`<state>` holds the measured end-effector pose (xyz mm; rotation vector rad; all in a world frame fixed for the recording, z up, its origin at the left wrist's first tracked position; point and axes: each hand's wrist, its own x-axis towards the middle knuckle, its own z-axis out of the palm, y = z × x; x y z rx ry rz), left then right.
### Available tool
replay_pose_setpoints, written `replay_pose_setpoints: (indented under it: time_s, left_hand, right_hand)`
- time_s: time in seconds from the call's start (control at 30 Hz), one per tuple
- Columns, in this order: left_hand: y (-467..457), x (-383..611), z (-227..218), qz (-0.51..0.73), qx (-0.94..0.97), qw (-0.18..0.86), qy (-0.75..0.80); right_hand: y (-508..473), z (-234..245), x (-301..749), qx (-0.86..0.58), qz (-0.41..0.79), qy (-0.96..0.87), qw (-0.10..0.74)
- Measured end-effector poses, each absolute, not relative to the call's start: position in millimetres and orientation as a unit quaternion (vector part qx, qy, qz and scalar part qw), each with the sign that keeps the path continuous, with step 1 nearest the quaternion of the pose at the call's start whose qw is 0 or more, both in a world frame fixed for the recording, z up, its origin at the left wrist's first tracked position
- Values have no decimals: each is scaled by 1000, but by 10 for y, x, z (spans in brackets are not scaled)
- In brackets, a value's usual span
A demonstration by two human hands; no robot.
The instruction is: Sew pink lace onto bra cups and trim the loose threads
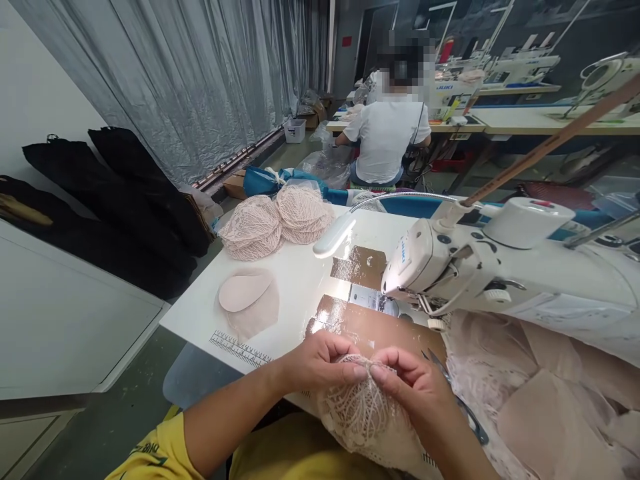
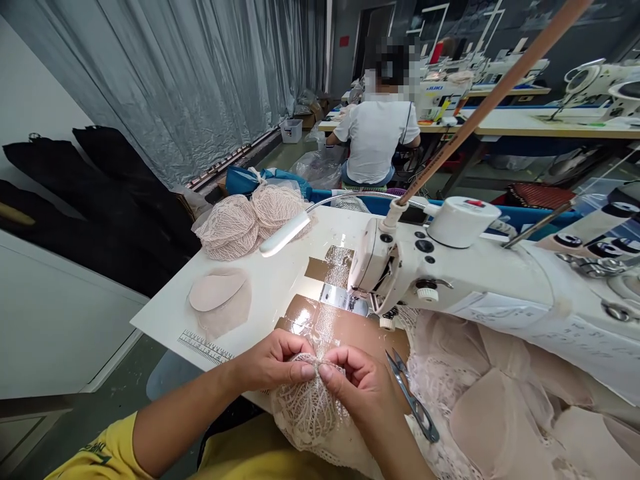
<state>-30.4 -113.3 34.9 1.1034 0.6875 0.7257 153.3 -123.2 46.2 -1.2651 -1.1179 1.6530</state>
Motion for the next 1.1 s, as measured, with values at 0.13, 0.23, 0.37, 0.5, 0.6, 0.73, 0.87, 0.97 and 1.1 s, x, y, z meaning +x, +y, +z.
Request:
replay_pose_setpoints:
  time_s: [0.13, 0.23, 0.37, 0.5, 0.6, 0.73, 0.87, 0.97, 1.1]
  left_hand:
    - [-1151, -180, 241, 387, 382, 776, 320]
    - [-1089, -332, 337, 440, 318, 754, 370]
    - [-892, -800, 691, 535, 392, 569, 486]
    - [-637, -819, 800, 427, 645, 218, 594]
    - [-489, -365, 530, 163, 834, -4, 526]
    - [-508, 266, 102, 68, 873, -20, 482]
    - [-653, 410, 65, 23, 894, -14, 448]
    - [-650, 270, 219, 32, 905, 20, 424]
    - [-516, 64, 334, 109, 912, 103, 383]
  right_hand:
    - [-1212, 473, 1507, -464, 719, -352, 380]
    - [-1165, 493, 1614, -492, 689, -351, 401]
    - [-1113, 476, 1932, -561, 577, -416, 423]
    - [-1083, 429, 2129, -601, 464, -530, 378]
    - [-1002, 415, 2110, -579, 389, -648, 306]
    - [-824, 332, 1995, -543, 297, -752, 227]
    - [-735, 135, 1878, -528, 182, -810, 179]
    - [-756, -23, 1828, -524, 99, -832, 151]
    - [-807, -169, 1817, -523, 1, -843, 128]
